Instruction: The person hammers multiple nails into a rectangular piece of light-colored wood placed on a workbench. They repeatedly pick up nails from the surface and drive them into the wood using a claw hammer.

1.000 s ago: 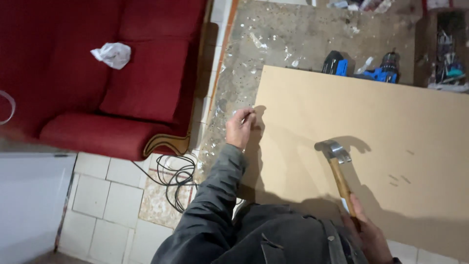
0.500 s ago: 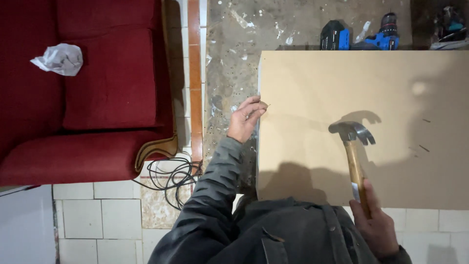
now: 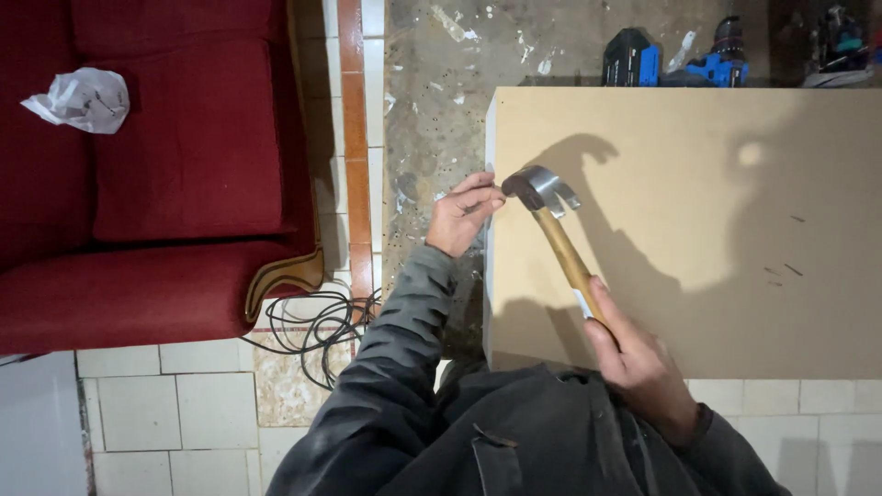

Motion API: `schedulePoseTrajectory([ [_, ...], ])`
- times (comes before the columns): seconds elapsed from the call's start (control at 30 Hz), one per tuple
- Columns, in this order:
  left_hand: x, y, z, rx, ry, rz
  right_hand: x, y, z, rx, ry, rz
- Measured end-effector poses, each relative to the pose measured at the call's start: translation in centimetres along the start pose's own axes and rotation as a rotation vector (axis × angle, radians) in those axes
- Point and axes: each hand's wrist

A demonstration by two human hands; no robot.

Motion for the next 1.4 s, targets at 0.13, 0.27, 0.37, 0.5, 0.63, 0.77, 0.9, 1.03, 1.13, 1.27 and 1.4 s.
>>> schedulePoseTrajectory([
  [0.13,-0.2,0.2,0.2,0.067,-0.008,0.022,-0.4,-0.9,-0.4,-0.157,-0.035,-0.099],
  [0.27,-0.5,0.3,0.0,0.044,-0.004,0.050,-0.3,0.1,0.0,0.114,0.023,0.008],
  [0.37,-0.4,0.5,0.3,0.031,-0.043,0.054,-0.2,0.2,-0.4,0.143,0.058,0.026],
  [0.5,-0.5,0.1,0.4,0.030,-0.039,0.056,-0.5,-0.4,-0.5,0.148,0.047,0.020],
  [0.63,-0.4,0.8,0.6,0.044,-0.073,0.069,-0.5,0.7,0.4,-0.081,0.049,-0.050],
  [0.77,-0.7,0.4,0.2,0.012,-0.064,0.064,-0.4,-0.6,0.1,0.185,0.081,0.040],
  [0.9,-1.2,0.4,0.3,0.119,0.034,0.097,-0.9,-0.3,1.1,0.052,0.047,-0.042],
  [1.03,-2.6,3.4,0.4,0.094,0.040,0.118,-0.9,2.2,2.8,0.067,0.047,0.091],
  [1.13,-4.4,5.3,0.0,0.113,0.218,0.131,-1.4,2.8,4.4,0.172,0.097,0.164],
  [1.27,-5.2,6.9,-0.7,0.135,0.382,0.193,-2.4,0.3,3.6,-0.047,0.057,-0.042],
  [1.4,-4.8,6.6,-0.7,0.198,0.218,0.259,-1.5,0.8,3.7,0.008,0.024,-0.003],
])
Point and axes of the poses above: each hand's wrist, its own y-axis away from the middle knuckle, its own x-axis out of the back of the hand, z = x × y, and after that the axes turned 8 degrees about x, right-handed
